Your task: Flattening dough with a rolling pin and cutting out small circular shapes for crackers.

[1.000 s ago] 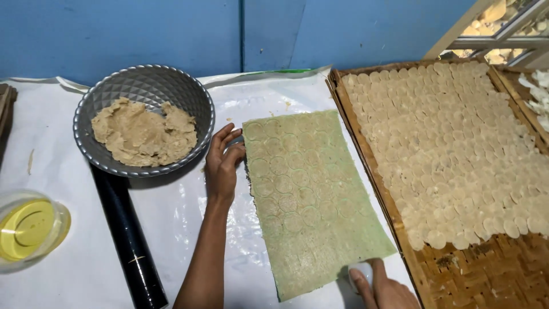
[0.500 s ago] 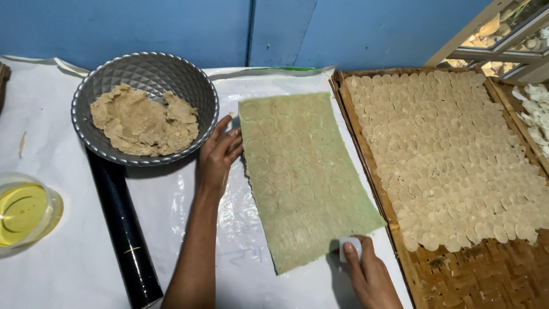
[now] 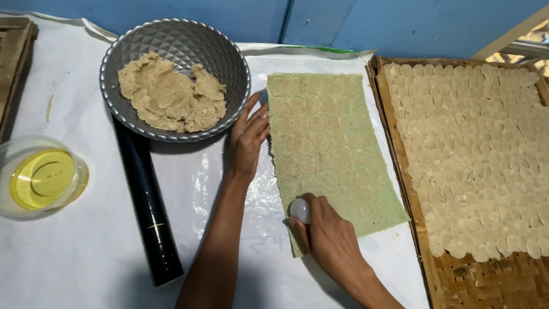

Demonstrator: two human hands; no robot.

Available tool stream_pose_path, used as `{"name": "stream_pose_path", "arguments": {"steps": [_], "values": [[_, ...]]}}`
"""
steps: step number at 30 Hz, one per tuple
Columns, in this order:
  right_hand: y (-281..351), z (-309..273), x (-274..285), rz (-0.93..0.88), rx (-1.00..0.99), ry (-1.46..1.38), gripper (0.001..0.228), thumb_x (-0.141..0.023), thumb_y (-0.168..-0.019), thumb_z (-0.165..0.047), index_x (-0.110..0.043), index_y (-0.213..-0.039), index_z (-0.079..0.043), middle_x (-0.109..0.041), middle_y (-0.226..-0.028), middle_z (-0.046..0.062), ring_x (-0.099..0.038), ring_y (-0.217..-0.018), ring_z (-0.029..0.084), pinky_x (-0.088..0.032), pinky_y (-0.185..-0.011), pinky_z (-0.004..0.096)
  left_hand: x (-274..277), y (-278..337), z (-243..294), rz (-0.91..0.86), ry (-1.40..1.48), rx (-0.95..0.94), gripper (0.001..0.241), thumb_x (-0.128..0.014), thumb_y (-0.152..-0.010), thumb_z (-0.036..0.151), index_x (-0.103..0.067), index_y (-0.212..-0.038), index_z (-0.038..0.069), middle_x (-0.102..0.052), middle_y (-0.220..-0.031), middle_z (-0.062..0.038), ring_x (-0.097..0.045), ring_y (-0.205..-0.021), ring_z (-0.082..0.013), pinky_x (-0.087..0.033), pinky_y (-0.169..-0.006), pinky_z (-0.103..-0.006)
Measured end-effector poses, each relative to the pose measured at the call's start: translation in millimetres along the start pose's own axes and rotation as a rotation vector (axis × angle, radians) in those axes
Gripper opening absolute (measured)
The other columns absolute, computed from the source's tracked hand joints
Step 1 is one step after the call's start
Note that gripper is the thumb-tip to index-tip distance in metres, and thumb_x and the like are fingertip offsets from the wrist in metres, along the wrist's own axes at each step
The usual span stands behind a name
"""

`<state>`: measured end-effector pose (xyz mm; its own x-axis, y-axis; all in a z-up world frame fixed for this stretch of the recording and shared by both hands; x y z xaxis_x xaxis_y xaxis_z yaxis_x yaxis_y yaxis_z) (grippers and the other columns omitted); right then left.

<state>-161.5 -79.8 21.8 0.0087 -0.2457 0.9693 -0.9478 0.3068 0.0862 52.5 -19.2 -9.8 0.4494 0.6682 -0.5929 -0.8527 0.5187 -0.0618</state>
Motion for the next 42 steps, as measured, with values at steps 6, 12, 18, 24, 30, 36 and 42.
{"name": "stream_pose_path", "arguments": {"steps": [6, 12, 18, 24, 30, 36, 42], "values": [[-11.9, -11.1, -8.5, 0.07, 0.066, 0.089, 0.053, -0.059, -0.099, -0.044, -0.052, -0.124, 0.002, -0.06, -0.089, 0.015, -0.066, -0.052, 0.028, -0.051, -0.037, 0.038, 0.3, -1.0, -0.7, 0.02, -0.02, 0.006, 0.066, -0.054, -0.092, 0.023, -0.039, -0.154, 0.002, -0.053, -0.149, -0.029, -0.055, -0.136, -0.0368, -0.039, -0.116, -0.0462], [-14.3, -14.6, -21.6, 0.196, 0.06, 0.31, 0.055, -0.055, -0.101, -0.048, -0.056, -0.116, 0.005, -0.059, -0.075, 0.014, -0.058, -0.035, 0.023, -0.043, -0.028, 0.033, 0.7, -2.0, -4.9, 0.001, -0.01, -0.007, 0.068, -0.056, -0.092, 0.022, -0.038, -0.154, 0.001, -0.05, -0.15, -0.032, -0.054, -0.136, -0.0365, -0.039, -0.116, -0.0445], [-16.7, -9.6, -20.5, 0.116, 0.147, 0.29, 0.056, -0.052, -0.102, -0.049, -0.054, -0.119, 0.005, -0.06, -0.077, 0.015, -0.058, -0.036, 0.021, -0.043, -0.027, 0.032, -0.1, -0.6, -4.2, -0.013, -0.024, 0.002, 0.066, -0.056, -0.093, 0.025, -0.041, -0.152, 0.004, -0.05, -0.151, -0.03, -0.051, -0.14, -0.0384, -0.035, -0.118, -0.0496], [-19.6, -6.1, -20.9, 0.058, 0.094, 0.26, 0.059, -0.049, -0.103, -0.05, -0.051, -0.123, 0.006, -0.062, -0.078, 0.018, -0.058, -0.035, 0.026, -0.045, -0.028, 0.036, -0.9, -1.0, -0.5, -0.015, -0.024, -0.012, 0.064, -0.055, -0.093, 0.023, -0.04, -0.152, 0.002, -0.05, -0.151, -0.03, -0.052, -0.139, -0.0366, -0.037, -0.117, -0.0462], [-6.0, 8.1, 4.6, -0.112, -0.068, -0.017, 0.05, -0.047, -0.103, -0.043, -0.044, -0.127, 0.0, -0.071, -0.093, 0.024, -0.072, -0.053, 0.034, -0.057, -0.043, 0.043, -4.8, -2.1, 1.5, -0.021, -0.049, -0.021, 0.067, -0.055, -0.092, 0.025, -0.038, -0.152, 0.0, -0.048, -0.152, -0.031, -0.051, -0.14, -0.0388, -0.037, -0.118, -0.0485], [25.6, 9.4, -7.1, -0.235, -0.172, 0.033, 0.059, -0.046, -0.1, -0.051, -0.042, -0.136, -0.004, -0.064, -0.103, 0.017, -0.074, -0.063, 0.032, -0.064, -0.05, 0.042, -4.7, -1.5, 0.1, 0.0, -0.091, -0.015, 0.069, -0.056, -0.09, 0.029, -0.04, -0.151, 0.0, -0.05, -0.151, -0.032, -0.052, -0.139, -0.0394, -0.039, -0.116, -0.0489], [21.3, -0.5, -12.3, -0.189, -0.096, 0.059, 0.056, -0.053, -0.099, -0.048, -0.045, -0.138, -0.007, -0.061, -0.098, 0.013, -0.07, -0.057, 0.03, -0.059, -0.047, 0.043, -2.2, -3.0, -2.5, -0.019, -0.044, -0.027, 0.066, -0.056, -0.092, 0.024, -0.039, -0.151, -0.001, -0.05, -0.151, -0.03, -0.054, -0.137, -0.0357, -0.04, -0.115, -0.0444]]}}
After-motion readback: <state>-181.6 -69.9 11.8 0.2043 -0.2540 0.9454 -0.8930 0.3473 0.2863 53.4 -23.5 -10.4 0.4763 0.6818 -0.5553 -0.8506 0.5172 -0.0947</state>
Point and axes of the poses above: each hand's wrist, its own y-axis away from the middle knuckle, its own x-axis out of the back of the hand, z = x × y, the point moved 5 cm from there along -y, towards the middle knuckle
